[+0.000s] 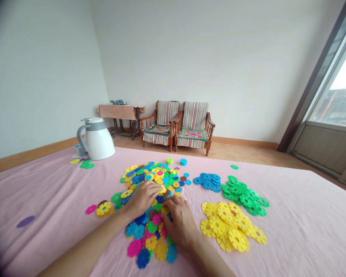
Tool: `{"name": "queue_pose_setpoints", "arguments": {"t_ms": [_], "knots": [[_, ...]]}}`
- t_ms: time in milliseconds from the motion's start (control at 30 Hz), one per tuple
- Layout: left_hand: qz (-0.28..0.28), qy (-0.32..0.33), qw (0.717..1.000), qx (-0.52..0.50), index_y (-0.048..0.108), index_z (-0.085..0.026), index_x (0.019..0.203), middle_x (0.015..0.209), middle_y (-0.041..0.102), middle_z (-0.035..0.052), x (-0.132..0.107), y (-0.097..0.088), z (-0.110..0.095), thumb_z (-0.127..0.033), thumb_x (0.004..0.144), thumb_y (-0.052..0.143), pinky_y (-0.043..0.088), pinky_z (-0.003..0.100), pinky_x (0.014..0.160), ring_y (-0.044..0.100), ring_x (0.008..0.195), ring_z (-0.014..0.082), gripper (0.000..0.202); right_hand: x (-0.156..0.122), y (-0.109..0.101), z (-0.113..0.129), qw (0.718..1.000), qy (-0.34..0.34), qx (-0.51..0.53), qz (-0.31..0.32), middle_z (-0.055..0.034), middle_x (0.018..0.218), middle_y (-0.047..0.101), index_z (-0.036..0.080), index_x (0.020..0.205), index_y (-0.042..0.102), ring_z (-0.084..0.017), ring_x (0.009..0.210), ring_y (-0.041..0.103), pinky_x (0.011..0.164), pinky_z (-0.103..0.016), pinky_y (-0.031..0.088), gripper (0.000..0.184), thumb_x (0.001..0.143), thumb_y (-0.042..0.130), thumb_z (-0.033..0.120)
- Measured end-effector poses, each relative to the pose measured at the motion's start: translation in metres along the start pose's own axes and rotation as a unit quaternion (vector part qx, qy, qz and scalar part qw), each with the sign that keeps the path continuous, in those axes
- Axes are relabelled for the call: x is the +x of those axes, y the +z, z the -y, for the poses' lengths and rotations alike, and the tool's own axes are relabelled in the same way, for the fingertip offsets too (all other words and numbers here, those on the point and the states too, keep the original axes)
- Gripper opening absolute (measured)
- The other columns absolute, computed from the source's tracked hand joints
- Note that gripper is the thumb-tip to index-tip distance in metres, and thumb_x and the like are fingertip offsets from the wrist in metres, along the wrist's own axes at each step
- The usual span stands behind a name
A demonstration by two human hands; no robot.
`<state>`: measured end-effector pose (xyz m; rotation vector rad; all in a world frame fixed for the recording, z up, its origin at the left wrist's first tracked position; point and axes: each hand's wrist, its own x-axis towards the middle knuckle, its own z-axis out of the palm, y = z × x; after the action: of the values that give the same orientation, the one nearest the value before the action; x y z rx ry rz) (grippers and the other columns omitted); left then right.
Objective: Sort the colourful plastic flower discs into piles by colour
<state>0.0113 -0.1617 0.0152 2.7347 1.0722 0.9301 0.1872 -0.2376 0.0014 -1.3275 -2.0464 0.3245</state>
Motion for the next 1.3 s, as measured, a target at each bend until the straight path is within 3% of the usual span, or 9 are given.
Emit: {"name": "queue_pose_setpoints", "arguments": {"t_ms": [167,367,500,633,733,967,1033,1133,1300], "knots": [[-0.078,-0.064,0.991,-0.087,0.066,-0.018,0.089,0.084,0.067,0.003,-0.005,-0.001,-0.003,-0.018,0.089,0.046,0.047,0.027,0.076,0.061,0.082,0.016,0.02,0.003,0.002,-0.004,0.991,0.038,0.091,-0.089,-0.0046,0.097,0.061,0.023,0.1,0.06,-0.015,0.079,0.06,0.072,-0.027,0.048,0.02,0.084,0.047,0.024],[-0.036,-0.083,0.975,-0.203,0.066,-0.018,0.082,0.079,0.068,0.0011,-0.01,-0.003,-0.021,-0.025,0.086,0.053,0.049,0.023,0.069,0.063,0.074,0.0141,0.015,0.007,0.003,0.003,0.976,0.075,0.176,-0.108,-0.001,0.075,0.064,0.019,0.087,0.06,-0.012,0.062,0.058,0.056,-0.021,0.044,0.016,0.084,0.049,0.032],[-0.038,-0.06,0.985,-0.157,0.066,-0.019,0.087,0.084,0.068,0.0022,-0.011,-0.001,-0.016,-0.026,0.087,0.051,0.049,0.026,0.074,0.063,0.082,0.0158,0.016,0.011,-0.009,-0.008,0.979,0.093,0.113,-0.139,0.0009,0.063,0.06,0.019,0.073,0.059,-0.011,0.057,0.053,0.055,-0.021,0.039,0.019,0.083,0.048,0.031],[-0.067,-0.04,0.996,-0.041,0.065,-0.02,0.1,0.101,0.068,0.0051,-0.011,-0.001,0.003,-0.019,0.087,0.048,0.045,0.035,0.09,0.059,0.098,0.0199,0.022,0.016,-0.045,-0.038,0.965,0.162,0.005,-0.208,-0.0007,0.064,0.061,0.017,0.078,0.062,-0.013,0.058,0.053,0.056,-0.023,0.037,0.022,0.081,0.046,0.032],[-0.051,-0.041,0.997,0.033,0.063,-0.022,0.11,0.112,0.066,0.0051,-0.011,0.0,0.014,-0.013,0.085,0.046,0.041,0.042,0.094,0.056,0.106,0.0225,0.031,0.013,-0.079,-0.057,0.963,0.211,-0.07,-0.152,-0.0012,0.063,0.061,0.017,0.075,0.065,-0.014,0.059,0.054,0.058,-0.024,0.036,0.023,0.076,0.046,0.029],[-0.002,-0.083,0.994,0.076,0.06,-0.02,0.117,0.117,0.064,0.0072,-0.012,0.005,0.016,-0.014,0.082,0.051,0.041,0.042,0.093,0.053,0.11,0.0248,0.037,-0.016,-0.138,-0.095,0.957,0.248,-0.119,0.091,0.003,0.044,0.045,0.017,0.047,0.054,-0.01,0.045,0.042,0.046,-0.023,0.023,0.021,0.067,0.049,0.02],[-0.004,-0.085,0.994,0.072,0.061,-0.02,0.115,0.115,0.064,0.007,-0.012,0.006,0.016,-0.015,0.08,0.054,0.041,0.042,0.093,0.054,0.109,0.0249,0.035,-0.023,-0.147,-0.109,0.946,0.263,-0.165,0.097,0.002,0.042,0.044,0.018,0.042,0.052,-0.01,0.044,0.041,0.046,-0.023,0.022,0.026,0.068,0.051,0.022],[-0.007,-0.08,0.995,0.057,0.065,-0.021,0.107,0.108,0.067,0.0064,-0.011,0.006,0.018,-0.014,0.08,0.055,0.043,0.041,0.09,0.056,0.104,0.0244,0.03,-0.024,-0.15,-0.122,0.928,0.294,-0.226,0.035,-0.0005,0.045,0.049,0.019,0.044,0.053,-0.012,0.047,0.045,0.048,-0.024,0.025,0.031,0.073,0.051,0.031],[-0.056,-0.069,0.996,0.008,0.069,-0.022,0.1,0.099,0.066,0.0065,-0.009,0.002,0.015,-0.017,0.086,0.048,0.045,0.037,0.088,0.058,0.097,0.0219,0.026,-0.009,-0.12,-0.098,0.948,0.217,-0.233,-0.025,-0.002,0.053,0.055,0.019,0.054,0.055,-0.014,0.053,0.051,0.051,-0.024,0.029,0.025,0.077,0.047,0.027]]}}
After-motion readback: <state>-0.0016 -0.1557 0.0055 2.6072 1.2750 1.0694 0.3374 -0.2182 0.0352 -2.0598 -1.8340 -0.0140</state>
